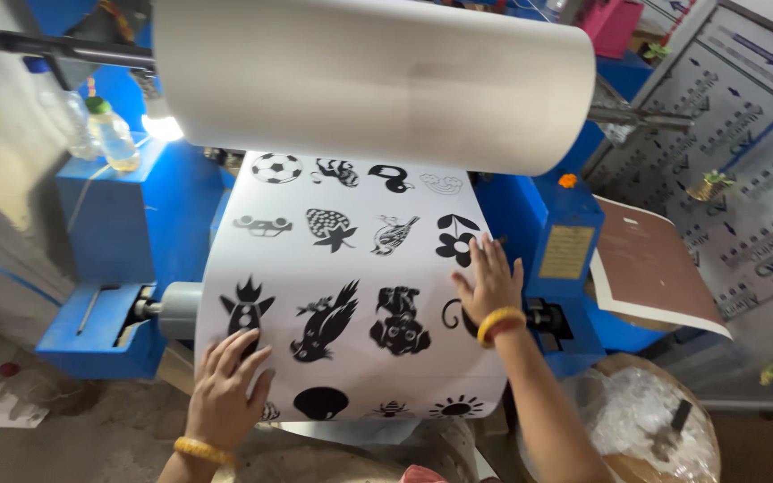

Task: The person smooths and guides a continuous roll of printed film through a lamination or printing machine by hand, ensuring the material remains flat and centered as it feeds through the rollers.

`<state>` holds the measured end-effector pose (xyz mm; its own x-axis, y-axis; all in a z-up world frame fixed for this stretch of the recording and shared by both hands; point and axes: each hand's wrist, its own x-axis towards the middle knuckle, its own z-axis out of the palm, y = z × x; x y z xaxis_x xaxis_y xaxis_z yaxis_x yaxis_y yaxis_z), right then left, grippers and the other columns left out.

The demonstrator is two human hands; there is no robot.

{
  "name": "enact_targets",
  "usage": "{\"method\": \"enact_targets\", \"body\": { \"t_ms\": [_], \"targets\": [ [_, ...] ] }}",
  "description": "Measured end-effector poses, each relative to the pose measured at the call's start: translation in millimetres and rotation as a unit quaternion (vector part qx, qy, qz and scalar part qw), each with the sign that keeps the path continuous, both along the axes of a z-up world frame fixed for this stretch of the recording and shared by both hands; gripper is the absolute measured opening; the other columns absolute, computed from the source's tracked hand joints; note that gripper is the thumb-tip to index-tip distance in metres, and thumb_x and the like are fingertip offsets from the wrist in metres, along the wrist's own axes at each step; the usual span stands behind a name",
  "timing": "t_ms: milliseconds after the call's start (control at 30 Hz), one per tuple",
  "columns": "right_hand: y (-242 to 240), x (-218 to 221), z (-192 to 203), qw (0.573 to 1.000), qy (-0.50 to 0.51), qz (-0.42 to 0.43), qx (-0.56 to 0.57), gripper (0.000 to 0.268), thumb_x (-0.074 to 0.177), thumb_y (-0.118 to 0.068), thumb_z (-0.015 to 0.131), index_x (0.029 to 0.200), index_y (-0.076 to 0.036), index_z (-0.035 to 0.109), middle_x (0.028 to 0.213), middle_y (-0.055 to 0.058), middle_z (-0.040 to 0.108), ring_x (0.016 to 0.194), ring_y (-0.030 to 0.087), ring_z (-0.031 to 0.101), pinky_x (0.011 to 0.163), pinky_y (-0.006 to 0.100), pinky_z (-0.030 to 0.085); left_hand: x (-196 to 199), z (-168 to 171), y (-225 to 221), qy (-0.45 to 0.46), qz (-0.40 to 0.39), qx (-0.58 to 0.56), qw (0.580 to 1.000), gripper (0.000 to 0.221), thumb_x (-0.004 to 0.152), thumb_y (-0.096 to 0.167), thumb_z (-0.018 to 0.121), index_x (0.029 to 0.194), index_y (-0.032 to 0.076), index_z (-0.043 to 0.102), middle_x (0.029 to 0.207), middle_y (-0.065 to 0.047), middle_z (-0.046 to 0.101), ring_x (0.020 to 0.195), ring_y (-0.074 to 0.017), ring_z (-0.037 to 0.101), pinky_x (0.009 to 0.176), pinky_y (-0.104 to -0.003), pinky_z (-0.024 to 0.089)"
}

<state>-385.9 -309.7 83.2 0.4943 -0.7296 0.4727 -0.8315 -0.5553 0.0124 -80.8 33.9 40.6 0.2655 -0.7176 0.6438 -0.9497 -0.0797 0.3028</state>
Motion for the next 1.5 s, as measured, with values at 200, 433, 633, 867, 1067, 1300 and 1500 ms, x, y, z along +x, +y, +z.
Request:
{"method": "enact_targets", "body": {
  "t_ms": [200, 433, 633, 867, 1067, 1300, 1500],
  "targets": [
    [89, -46, -55, 0.982, -0.111, 0.105, -0.112, 0.063, 0.1, -0.045, 0.051, 0.153, -0.012, 0.044, 0.161, 0.011, 0.04, 0.149, 0.032, 0.039, 0.124, 0.06, 0.019, -47, 25, -84, -0.026, -0.137, 0.043, 0.989, 0.038, 0.088, 0.03, 0.067, 0.122, 0.013, 0.068, 0.145, -0.011, 0.054, 0.14, -0.03, 0.044, 0.12, -0.056, 0.023],
    [144, -72, -104, 0.99, -0.101, 0.094, -0.035, 0.072, 0.095, -0.046, 0.055, 0.155, -0.008, 0.039, 0.162, 0.019, 0.031, 0.152, 0.04, 0.024, 0.12, 0.062, 0.01, -140, 55, -162, -0.107, -0.261, 0.204, 0.938, 0.062, 0.094, 0.046, 0.058, 0.146, 0.014, 0.049, 0.161, -0.01, 0.032, 0.151, -0.0303, 0.021, 0.12, -0.059, 0.011],
    [170, -76, -117, 0.988, -0.111, 0.104, -0.017, 0.07, 0.097, -0.049, 0.053, 0.154, -0.011, 0.04, 0.164, 0.018, 0.029, 0.153, 0.038, 0.022, 0.121, 0.061, 0.007, -134, 110, -220, -0.129, -0.212, 0.386, 0.888, 0.069, 0.102, 0.059, 0.036, 0.159, 0.021, 0.023, 0.168, -0.006, 0.01, 0.154, -0.0255, 0.009, 0.124, -0.051, 0.008],
    [162, -69, -103, 0.986, -0.114, 0.117, -0.025, 0.066, 0.1, -0.05, 0.048, 0.154, -0.013, 0.042, 0.165, 0.018, 0.029, 0.155, 0.038, 0.021, 0.123, 0.061, 0.006, 8, 109, -211, 0.0, 0.014, 0.351, 0.936, 0.063, 0.102, 0.06, 0.035, 0.154, 0.025, 0.039, 0.168, -0.006, 0.024, 0.155, -0.0244, 0.018, 0.124, -0.054, 0.015],
    [158, -37, -69, 0.976, -0.103, 0.192, -0.025, 0.07, 0.099, -0.052, 0.052, 0.155, -0.012, 0.04, 0.166, 0.018, 0.028, 0.155, 0.036, 0.021, 0.122, 0.062, 0.008, 68, 43, -130, -0.014, 0.137, 0.24, 0.961, 0.072, 0.096, 0.065, 0.037, 0.157, 0.025, 0.037, 0.167, -0.001, 0.026, 0.155, -0.021, 0.02, 0.124, -0.059, 0.004],
    [157, 68, -32, 0.927, 0.089, 0.363, 0.015, 0.071, 0.098, -0.053, 0.058, 0.157, -0.02, 0.038, 0.171, 0.008, 0.021, 0.157, 0.028, 0.02, 0.119, 0.07, 0.01, 41, -24, -42, -0.031, 0.109, 0.051, 0.992, 0.071, 0.092, 0.055, 0.046, 0.154, 0.022, 0.035, 0.168, -0.004, 0.02, 0.156, -0.0224, 0.013, 0.118, -0.071, 0.005],
    [122, 174, 8, 0.917, 0.231, 0.317, 0.068, 0.076, 0.098, -0.071, 0.029, 0.161, -0.03, 0.022, 0.17, 0.002, 0.012, 0.154, 0.027, 0.012, 0.119, 0.065, 0.007, 14, -35, 3, -0.021, 0.092, 0.008, 0.995, 0.065, 0.088, 0.045, 0.059, 0.146, 0.019, 0.045, 0.161, -0.008, 0.033, 0.153, -0.0259, 0.023, 0.117, -0.073, 0.013]
  ]
}}
